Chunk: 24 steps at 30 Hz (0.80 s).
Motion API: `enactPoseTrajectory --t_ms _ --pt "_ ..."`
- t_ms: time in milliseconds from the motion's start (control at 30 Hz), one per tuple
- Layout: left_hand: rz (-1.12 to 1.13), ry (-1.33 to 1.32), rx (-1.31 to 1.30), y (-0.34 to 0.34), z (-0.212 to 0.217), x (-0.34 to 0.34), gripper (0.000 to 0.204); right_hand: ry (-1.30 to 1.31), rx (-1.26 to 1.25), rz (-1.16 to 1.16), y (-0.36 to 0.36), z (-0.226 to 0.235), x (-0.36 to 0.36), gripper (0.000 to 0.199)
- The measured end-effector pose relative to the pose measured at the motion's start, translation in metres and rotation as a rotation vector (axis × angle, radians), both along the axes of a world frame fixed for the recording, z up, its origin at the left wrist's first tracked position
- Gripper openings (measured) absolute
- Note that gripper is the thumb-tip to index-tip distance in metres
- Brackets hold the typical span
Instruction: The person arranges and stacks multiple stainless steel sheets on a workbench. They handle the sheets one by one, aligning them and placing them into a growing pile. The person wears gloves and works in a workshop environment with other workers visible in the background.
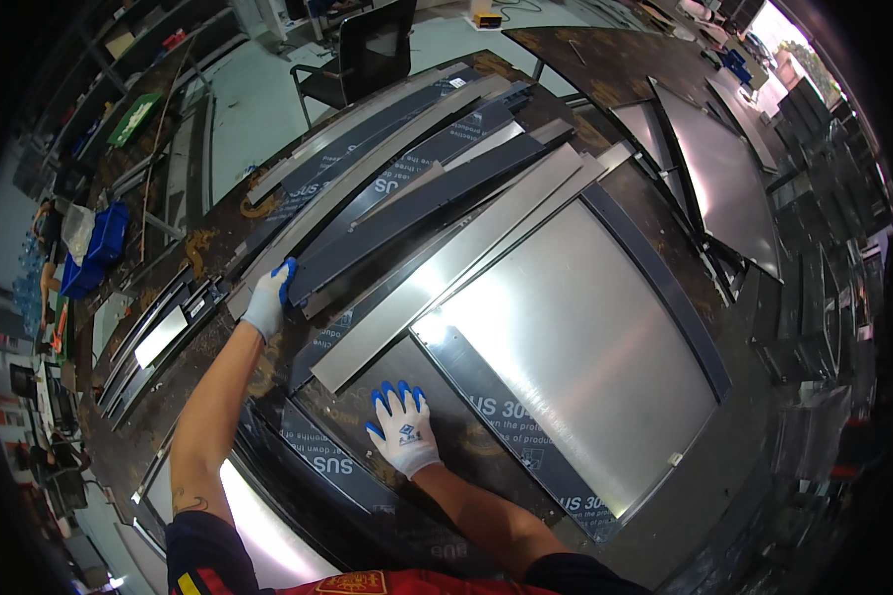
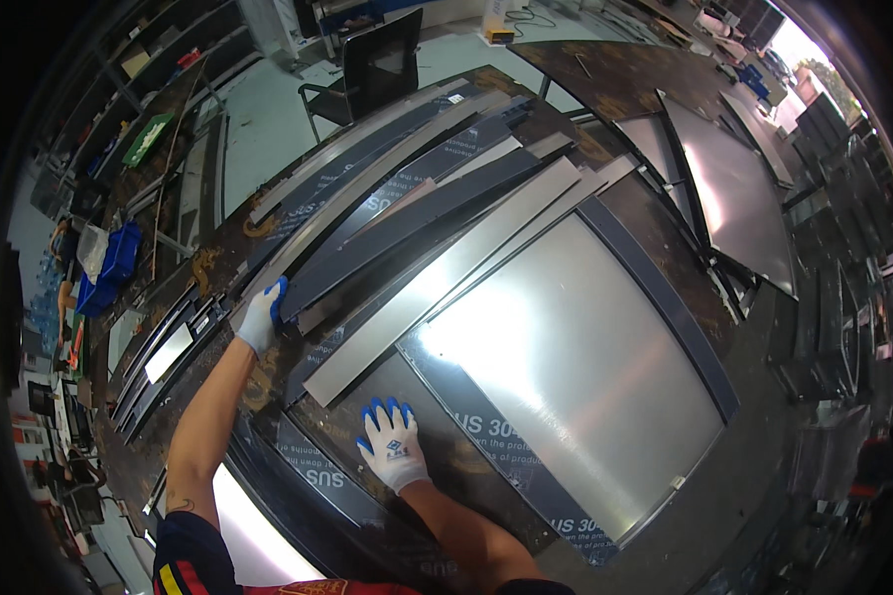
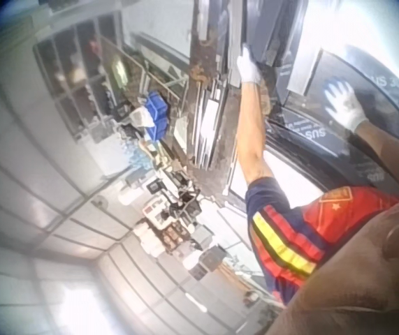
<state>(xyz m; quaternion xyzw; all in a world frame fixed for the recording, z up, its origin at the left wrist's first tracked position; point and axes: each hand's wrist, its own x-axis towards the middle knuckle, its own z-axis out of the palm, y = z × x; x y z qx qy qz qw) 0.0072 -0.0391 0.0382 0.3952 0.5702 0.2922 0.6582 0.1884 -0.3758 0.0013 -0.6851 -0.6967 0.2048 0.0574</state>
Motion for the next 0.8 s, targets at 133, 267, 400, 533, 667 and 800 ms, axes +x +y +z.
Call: enactPoseTrajectory --t_ms 133,267,400,533,667,800 --pt "-0.085 -0.309 -0.051 -0.079 0.018 -0.005 0.042 0.033 0.051 -0.025 -0.004 -0.001 0.0 0.067" --pt "0.006 -0.438 -0.06 -0.18 0.029 -0.03 0.033 0.051 0.124 -0.043 -0.005 -0.003 -0.003 0.069" --pt "0.143 -0.715 -0.173 -0.305 0.054 -0.06 0.038 0.099 0.184 -0.077 -0.009 -0.014 -0.008 0.069" --pt "0.247 -0.703 -0.15 -0.437 0.087 -0.105 0.052 0.005 0.265 -0.044 -0.013 -0.029 -0.012 0.071" --pt "0.378 -0.722 -0.176 -0.552 0.101 -0.147 0.059 0.737 0.124 -0.303 -0.026 -0.024 -0.029 0.052" --pt "0.45 -0.77 -0.128 -0.633 0.098 -0.175 0.053 1.225 -0.195 -0.261 -0.081 0.018 -0.086 0.048"
